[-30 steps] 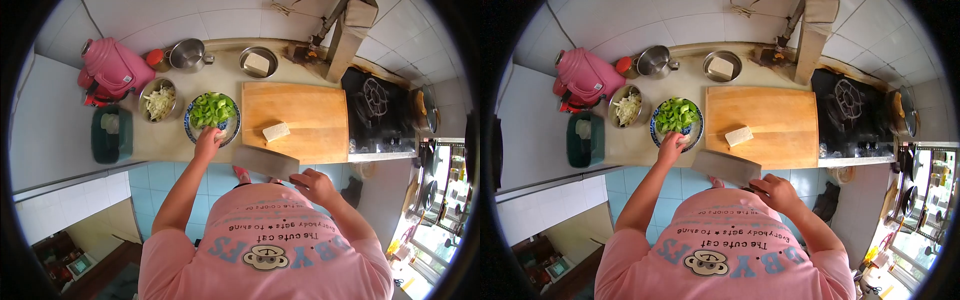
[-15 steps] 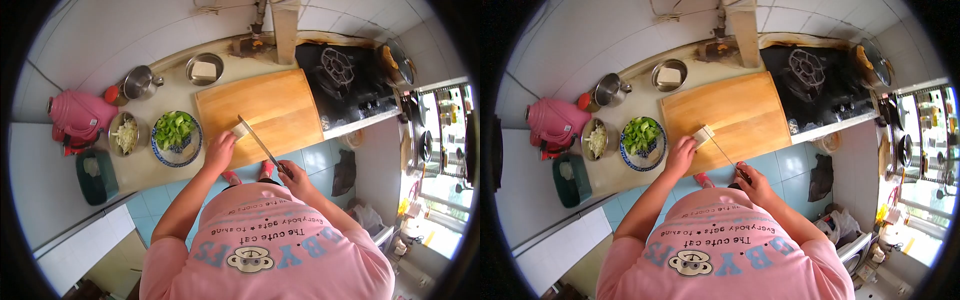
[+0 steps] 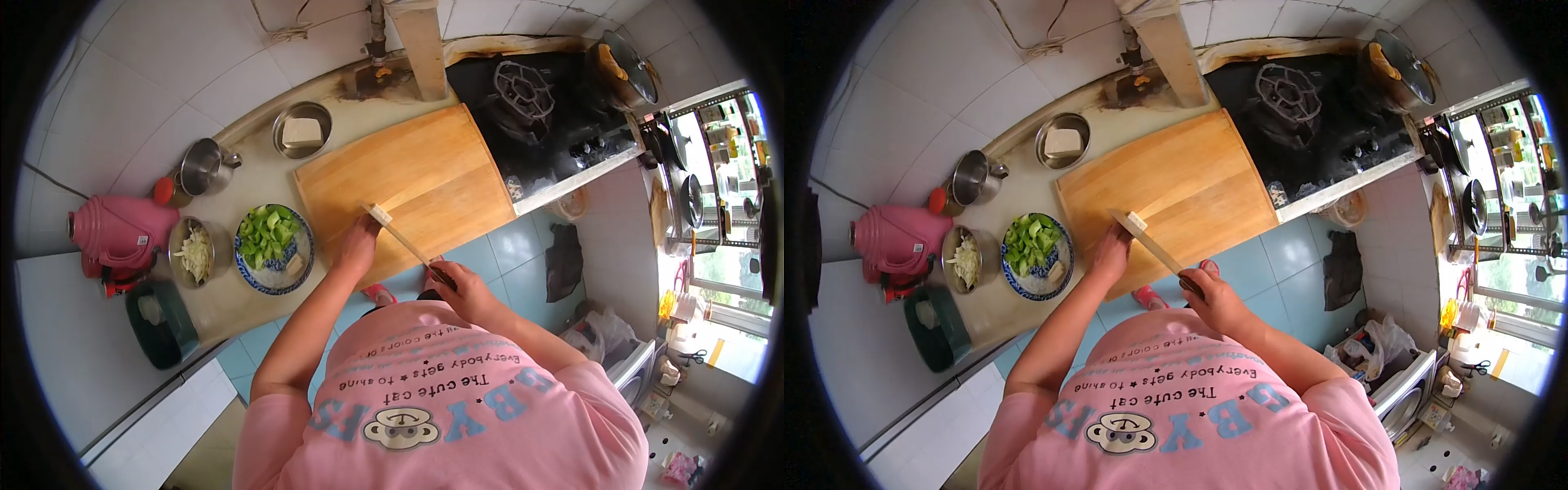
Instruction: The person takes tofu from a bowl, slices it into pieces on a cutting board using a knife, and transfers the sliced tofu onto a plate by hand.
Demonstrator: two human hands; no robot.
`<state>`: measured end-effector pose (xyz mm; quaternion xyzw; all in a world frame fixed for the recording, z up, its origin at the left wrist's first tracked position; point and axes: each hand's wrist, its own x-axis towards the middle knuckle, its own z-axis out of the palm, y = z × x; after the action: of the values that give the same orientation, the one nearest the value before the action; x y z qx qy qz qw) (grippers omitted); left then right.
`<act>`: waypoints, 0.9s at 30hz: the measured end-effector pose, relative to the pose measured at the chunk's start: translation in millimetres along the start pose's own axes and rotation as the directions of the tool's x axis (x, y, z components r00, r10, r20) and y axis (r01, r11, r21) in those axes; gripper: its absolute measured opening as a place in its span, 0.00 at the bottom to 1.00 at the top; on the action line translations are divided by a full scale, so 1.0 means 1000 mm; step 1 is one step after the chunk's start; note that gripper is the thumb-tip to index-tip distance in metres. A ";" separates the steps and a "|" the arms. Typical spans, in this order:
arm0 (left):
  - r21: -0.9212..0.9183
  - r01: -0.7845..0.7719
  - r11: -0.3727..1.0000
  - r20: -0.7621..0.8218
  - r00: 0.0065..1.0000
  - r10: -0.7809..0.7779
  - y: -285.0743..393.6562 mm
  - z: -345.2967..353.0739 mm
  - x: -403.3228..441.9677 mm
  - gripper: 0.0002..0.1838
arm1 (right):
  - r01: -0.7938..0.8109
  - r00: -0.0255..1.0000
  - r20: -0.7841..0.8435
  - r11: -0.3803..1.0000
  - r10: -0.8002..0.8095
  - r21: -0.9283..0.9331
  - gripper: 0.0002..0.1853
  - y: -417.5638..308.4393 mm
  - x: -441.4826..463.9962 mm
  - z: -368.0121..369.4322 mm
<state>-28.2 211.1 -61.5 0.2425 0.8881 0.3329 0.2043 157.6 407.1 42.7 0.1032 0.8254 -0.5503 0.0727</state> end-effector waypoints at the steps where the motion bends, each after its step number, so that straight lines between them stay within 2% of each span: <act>1: 0.135 -0.112 0.984 -0.030 0.993 0.117 -0.003 0.000 -0.001 0.16 | -0.010 1.000 0.001 1.000 0.010 0.005 0.20 0.000 0.000 0.000; 2: 0.271 -0.215 0.938 -0.044 0.971 0.235 -0.006 0.001 -0.002 0.16 | -0.011 1.000 0.000 1.000 0.011 0.005 0.20 0.000 0.001 0.000; 5: 0.306 -0.218 0.927 -0.032 0.970 0.239 -0.004 -0.003 -0.003 0.16 | 0.003 1.000 0.004 1.000 -0.003 0.007 0.20 0.007 0.004 0.002; 11: 0.301 -0.257 0.918 -0.076 0.954 0.292 -0.002 -0.005 -0.005 0.15 | 0.023 1.000 0.010 1.000 -0.023 -0.014 0.20 0.017 0.010 0.005; 14: 0.377 -0.232 0.897 -0.033 0.964 0.263 -0.007 -0.004 -0.006 0.12 | -0.014 0.999 0.037 1.000 0.014 -0.003 0.20 0.028 0.015 0.009; 20: 0.377 -0.235 0.896 -0.052 0.961 0.273 -0.001 -0.009 -0.007 0.09 | -0.041 0.998 0.047 0.999 0.041 0.004 0.21 0.052 0.026 0.018; 23: 0.369 -0.263 0.891 -0.091 0.944 0.316 -0.002 -0.008 -0.009 0.09 | -0.024 0.999 0.036 1.000 0.025 -0.010 0.20 0.050 0.025 0.016; 25: 0.357 -0.252 0.899 -0.104 0.946 0.307 0.000 -0.008 -0.011 0.10 | -0.065 0.997 0.035 0.997 0.064 0.037 0.20 0.036 0.023 0.011; 27: 0.344 -0.241 0.908 -0.115 0.949 0.295 -0.004 -0.008 -0.016 0.10 | -0.040 0.999 0.027 0.999 0.039 0.027 0.19 0.015 0.018 0.003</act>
<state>-21.0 196.1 -55.4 0.3645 0.9026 0.2256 0.0400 144.0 411.5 24.3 0.1133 0.8145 -0.5613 0.0932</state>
